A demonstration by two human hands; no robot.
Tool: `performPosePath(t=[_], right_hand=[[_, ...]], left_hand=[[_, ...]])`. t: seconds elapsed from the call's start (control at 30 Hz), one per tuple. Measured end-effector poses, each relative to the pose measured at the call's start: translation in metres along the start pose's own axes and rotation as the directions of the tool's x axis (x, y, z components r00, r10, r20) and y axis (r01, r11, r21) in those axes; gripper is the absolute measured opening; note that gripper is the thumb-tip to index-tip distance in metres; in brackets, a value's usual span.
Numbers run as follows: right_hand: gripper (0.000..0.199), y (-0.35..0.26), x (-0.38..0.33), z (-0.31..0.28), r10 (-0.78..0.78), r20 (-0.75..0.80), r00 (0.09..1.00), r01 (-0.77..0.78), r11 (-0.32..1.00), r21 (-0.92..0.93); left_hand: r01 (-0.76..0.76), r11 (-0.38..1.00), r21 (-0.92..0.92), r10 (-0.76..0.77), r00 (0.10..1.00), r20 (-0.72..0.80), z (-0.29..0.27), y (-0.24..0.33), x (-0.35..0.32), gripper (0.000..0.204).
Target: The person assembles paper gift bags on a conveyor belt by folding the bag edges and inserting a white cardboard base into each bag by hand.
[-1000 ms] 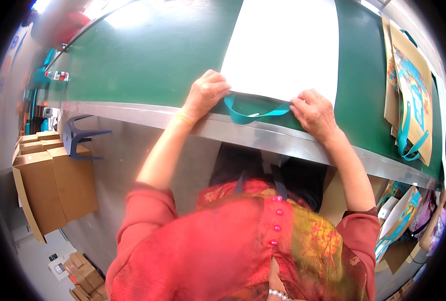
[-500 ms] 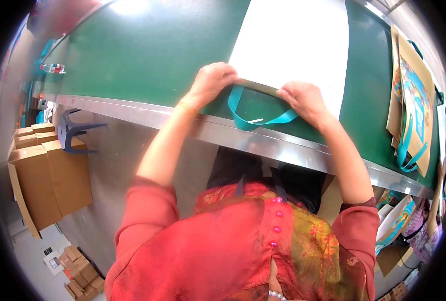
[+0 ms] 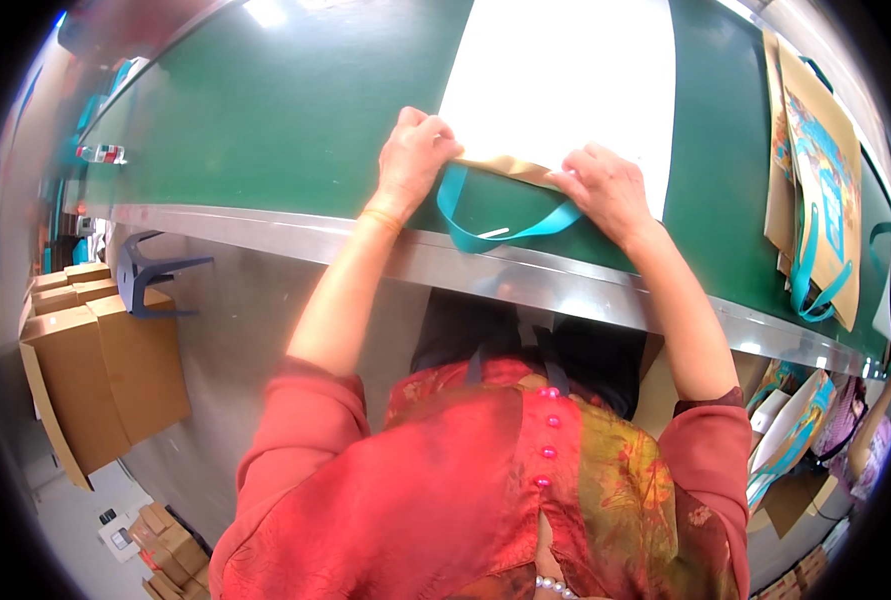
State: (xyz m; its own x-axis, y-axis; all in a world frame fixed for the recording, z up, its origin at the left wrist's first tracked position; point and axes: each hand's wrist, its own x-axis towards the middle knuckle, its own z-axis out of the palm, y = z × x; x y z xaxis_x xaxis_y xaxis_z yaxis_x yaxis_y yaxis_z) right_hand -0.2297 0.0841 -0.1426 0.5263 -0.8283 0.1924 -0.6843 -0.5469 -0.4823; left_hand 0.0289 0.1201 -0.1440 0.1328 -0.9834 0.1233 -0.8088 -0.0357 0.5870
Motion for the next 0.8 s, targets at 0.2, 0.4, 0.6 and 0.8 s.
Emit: performPosePath(t=[0.2, 0.4, 0.6, 0.8], right_hand=[[0.034, 0.038, -0.036, -0.020, -0.151, -0.146, 0.978, 0.117, 0.969, -0.219], [0.035, 0.050, -0.032, -0.020, -0.124, -0.077, 0.989, 0.104, 0.969, -0.226], [0.029, 0.036, -0.025, -0.029, -0.025, 0.094, 0.995, 0.058, 0.930, -0.364], [0.048, 0.053, -0.020, -0.011, -0.156, 0.061, 0.986, 0.167, 0.903, -0.395]], left_hand=[[-0.042, 0.999, -0.024, 0.041, 0.999, -0.023, 0.005, -0.010, -0.002, 0.011], [-0.035, 0.997, -0.068, 0.035, 0.999, 0.000, 0.008, -0.003, -0.003, 0.009], [-0.142, 0.989, 0.043, 0.146, 0.981, -0.129, 0.014, -0.010, -0.011, 0.007], [-0.016, 0.999, -0.041, 0.015, 1.000, -0.012, 0.004, -0.016, -0.004, 0.012]])
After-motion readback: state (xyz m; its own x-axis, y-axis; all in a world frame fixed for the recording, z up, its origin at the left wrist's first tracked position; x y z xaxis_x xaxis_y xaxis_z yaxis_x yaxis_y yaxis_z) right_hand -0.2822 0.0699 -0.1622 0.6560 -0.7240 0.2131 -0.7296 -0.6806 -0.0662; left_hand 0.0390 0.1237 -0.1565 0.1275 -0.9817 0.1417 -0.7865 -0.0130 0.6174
